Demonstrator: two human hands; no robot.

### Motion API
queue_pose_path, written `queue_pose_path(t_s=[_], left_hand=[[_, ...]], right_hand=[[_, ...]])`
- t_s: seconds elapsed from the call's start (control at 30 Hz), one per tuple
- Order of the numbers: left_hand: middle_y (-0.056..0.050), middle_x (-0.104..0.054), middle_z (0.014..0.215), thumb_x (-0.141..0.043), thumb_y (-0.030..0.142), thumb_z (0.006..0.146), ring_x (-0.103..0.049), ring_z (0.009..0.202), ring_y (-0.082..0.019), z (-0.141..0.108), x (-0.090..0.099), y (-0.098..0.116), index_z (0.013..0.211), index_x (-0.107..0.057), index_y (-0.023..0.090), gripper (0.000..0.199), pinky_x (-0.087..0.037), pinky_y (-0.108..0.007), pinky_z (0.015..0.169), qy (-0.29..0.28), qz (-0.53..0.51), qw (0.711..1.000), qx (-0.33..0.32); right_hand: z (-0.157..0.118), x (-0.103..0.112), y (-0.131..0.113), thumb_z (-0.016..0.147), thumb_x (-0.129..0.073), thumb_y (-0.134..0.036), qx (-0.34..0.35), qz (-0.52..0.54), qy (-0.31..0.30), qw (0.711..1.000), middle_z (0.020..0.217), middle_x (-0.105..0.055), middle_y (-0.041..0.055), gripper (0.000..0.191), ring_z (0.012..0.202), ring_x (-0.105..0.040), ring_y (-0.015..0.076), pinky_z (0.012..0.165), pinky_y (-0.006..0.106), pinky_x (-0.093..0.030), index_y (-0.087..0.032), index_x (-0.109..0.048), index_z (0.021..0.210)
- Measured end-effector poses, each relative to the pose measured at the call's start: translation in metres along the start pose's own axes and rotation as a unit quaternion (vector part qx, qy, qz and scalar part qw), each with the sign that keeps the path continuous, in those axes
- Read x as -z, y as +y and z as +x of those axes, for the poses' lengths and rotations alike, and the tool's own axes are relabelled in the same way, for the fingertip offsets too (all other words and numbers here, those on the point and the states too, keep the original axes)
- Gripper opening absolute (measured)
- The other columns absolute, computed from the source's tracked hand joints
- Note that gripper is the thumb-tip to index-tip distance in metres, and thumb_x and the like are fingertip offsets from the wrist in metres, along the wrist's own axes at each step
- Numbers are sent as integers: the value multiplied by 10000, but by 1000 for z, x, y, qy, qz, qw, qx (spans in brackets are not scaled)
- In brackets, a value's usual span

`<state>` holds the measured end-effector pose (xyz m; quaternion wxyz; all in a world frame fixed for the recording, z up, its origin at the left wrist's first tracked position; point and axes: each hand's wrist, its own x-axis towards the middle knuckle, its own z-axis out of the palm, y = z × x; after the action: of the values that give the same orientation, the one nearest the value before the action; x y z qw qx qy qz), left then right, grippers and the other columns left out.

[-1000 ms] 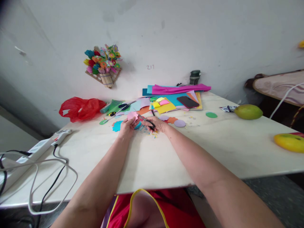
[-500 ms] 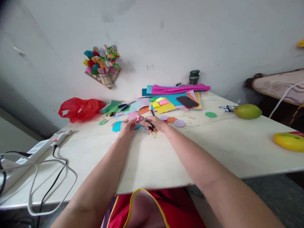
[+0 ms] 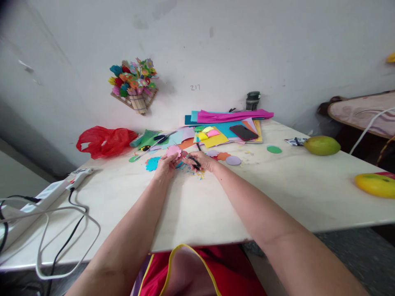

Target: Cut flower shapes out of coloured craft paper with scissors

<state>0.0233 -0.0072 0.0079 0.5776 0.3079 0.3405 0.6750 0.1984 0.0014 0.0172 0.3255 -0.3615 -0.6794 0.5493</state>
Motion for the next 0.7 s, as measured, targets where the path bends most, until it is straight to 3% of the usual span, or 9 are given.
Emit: queue_pose_path(t_s=[0.7], left_hand=[[-77,-759,777,-746,51,625,-733,731,-191,-3,-1,0,788,-721,128,182,-595,-268,680,5,15,1000,9]], right_hand=[[-2,-2,-3,773,-772,-440,-1,2,3,1000,488,-576,-50,352,339,-479,61,310,160,-277,-165,-554,746]])
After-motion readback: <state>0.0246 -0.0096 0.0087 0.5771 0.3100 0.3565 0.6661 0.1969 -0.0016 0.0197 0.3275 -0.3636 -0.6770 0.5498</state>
